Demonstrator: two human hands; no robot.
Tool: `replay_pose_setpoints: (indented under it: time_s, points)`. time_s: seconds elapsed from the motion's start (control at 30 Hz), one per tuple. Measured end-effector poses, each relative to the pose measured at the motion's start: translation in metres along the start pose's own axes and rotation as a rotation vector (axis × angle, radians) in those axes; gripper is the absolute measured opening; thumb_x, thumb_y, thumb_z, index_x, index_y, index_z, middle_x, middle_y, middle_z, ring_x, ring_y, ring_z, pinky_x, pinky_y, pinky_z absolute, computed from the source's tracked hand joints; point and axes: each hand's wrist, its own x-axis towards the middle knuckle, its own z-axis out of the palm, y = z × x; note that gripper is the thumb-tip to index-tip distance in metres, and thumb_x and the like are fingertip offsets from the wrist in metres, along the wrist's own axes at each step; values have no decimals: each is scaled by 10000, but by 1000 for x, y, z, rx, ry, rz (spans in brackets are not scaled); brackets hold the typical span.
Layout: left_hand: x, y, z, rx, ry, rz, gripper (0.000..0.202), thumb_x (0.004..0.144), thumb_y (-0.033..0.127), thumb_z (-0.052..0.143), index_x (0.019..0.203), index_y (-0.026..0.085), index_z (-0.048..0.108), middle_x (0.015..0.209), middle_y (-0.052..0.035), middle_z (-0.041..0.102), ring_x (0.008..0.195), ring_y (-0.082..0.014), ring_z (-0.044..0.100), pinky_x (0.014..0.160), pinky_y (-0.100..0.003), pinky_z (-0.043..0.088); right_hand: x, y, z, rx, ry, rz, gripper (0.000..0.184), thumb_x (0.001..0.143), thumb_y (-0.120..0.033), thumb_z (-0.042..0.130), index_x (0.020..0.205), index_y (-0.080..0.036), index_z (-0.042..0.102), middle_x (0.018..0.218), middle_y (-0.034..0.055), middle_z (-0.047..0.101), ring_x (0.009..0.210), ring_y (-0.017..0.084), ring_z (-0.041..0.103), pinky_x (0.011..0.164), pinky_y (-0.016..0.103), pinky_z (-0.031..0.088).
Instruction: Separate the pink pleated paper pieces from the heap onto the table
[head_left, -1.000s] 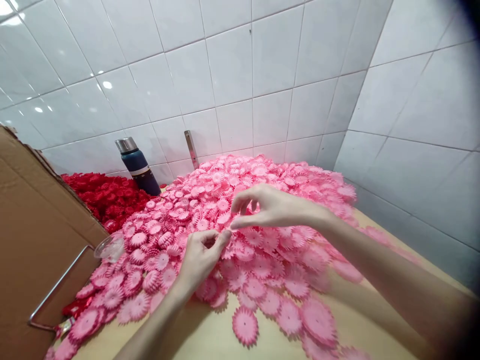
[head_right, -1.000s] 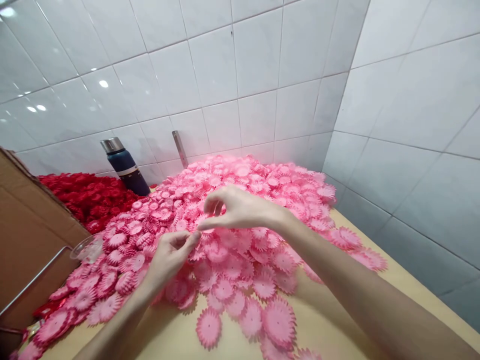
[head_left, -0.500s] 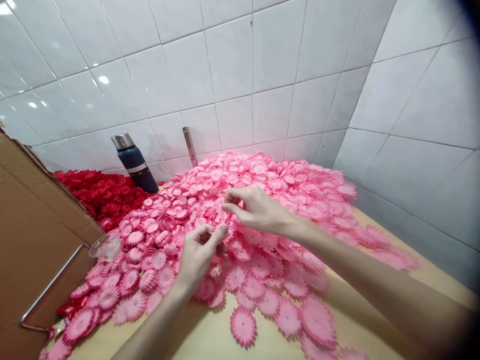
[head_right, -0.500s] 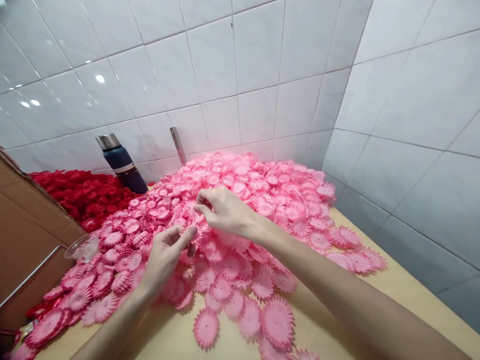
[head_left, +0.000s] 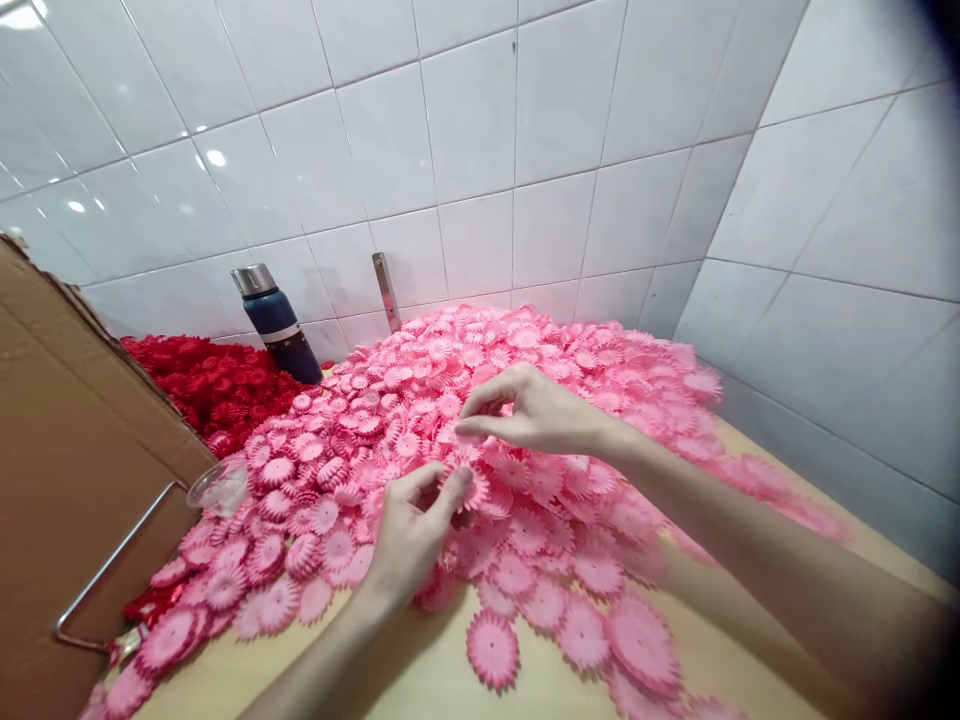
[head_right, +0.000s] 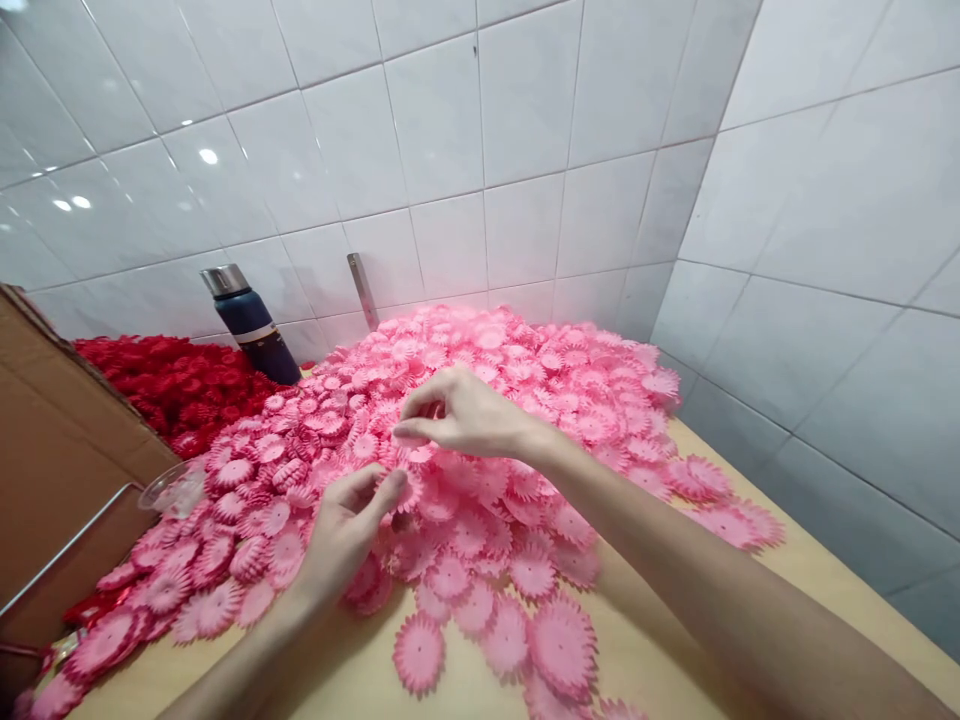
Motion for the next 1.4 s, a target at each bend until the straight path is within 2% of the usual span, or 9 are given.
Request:
replay_pose_setpoints:
  time_s: [0.17, 0.2, 0.4, 0.63, 0.73, 0.9, 1.07, 1.27, 1.4]
  points:
    - [-6, -1, 3, 104, 19, 64, 417, 854, 412, 569, 534, 163, 474, 517, 32, 412, 498, -99, 388, 493, -232, 319, 3, 23, -17, -181, 567, 96, 236, 879, -302, 540, 809, -145, 701, 752, 85, 709, 638, 170, 632, 574, 326, 511]
    - [-6, -1, 2, 105, 18, 69, 397, 851, 408, 577, 549, 158, 512, 526, 25, 447, 510, -104, 410, 500, -232, 330, 2, 27, -23, -206, 587, 111, 246, 881, -327, 537, 838, -152, 705, 800, 89, 718, 691, 187, 648, 608, 341, 521]
    - [1, -3, -1, -39, 39, 2, 198, 786, 349, 679, 845, 160, 667, 742, -26, 665, 648, -145, 592, 612, -243, 469, -8, 22, -36, -297, 285, 200, 388, 873, -502, 517, 1035, -203, 705, 1077, 85, 708, 942, 239, 652, 785, 381, 506]
    - [-2, -9, 2, 79, 46, 0, 377, 851, 440, 570, 615, 146, 549, 550, 12, 510, 524, -117, 475, 518, -233, 372, -11, -11, -23, -131, -168, 51, 284, 863, -437, 571, 896, -193, 712, 868, 33, 728, 771, 164, 655, 668, 287, 502]
    - [-1, -11, 4, 111, 77, -11, 447, 844, 480, 555, 552, 153, 472, 521, 36, 380, 493, -92, 345, 472, -232, 264, -11, -16, -13, -86, -254, -11, 239, 829, -400, 628, 860, -172, 692, 843, 35, 717, 762, 152, 649, 672, 270, 509]
    - [-1, -12, 5, 51, 56, -52, 483, 844, 535, 523, 564, 142, 512, 530, 23, 418, 502, -96, 371, 486, -230, 282, -7, -11, 2, -122, -315, 19, 129, 811, -273, 652, 855, -155, 676, 800, 34, 704, 681, 136, 634, 559, 241, 481]
    - [0, -13, 4, -42, 56, -58, 434, 827, 530, 558, 628, 144, 542, 543, 28, 463, 501, -94, 440, 492, -207, 357, -6, -5, 3, -128, -250, -40, 154, 860, -156, 558, 852, -148, 712, 777, 36, 716, 668, 118, 627, 652, 258, 485]
    - [5, -10, 1, -112, 81, -87, 362, 806, 445, 638, 637, 147, 522, 560, 27, 505, 522, -95, 501, 508, -199, 416, -1, 7, 12, -122, 104, -22, 185, 877, -188, 547, 768, -138, 688, 705, 30, 694, 607, 107, 597, 584, 254, 463]
    - [8, -6, -4, -126, 120, -64, 374, 814, 421, 634, 593, 154, 493, 524, 42, 465, 491, -86, 473, 481, -194, 398, 4, 13, 25, -123, 227, -4, 186, 874, -188, 550, 748, -141, 679, 718, 45, 698, 610, 121, 606, 565, 266, 473]
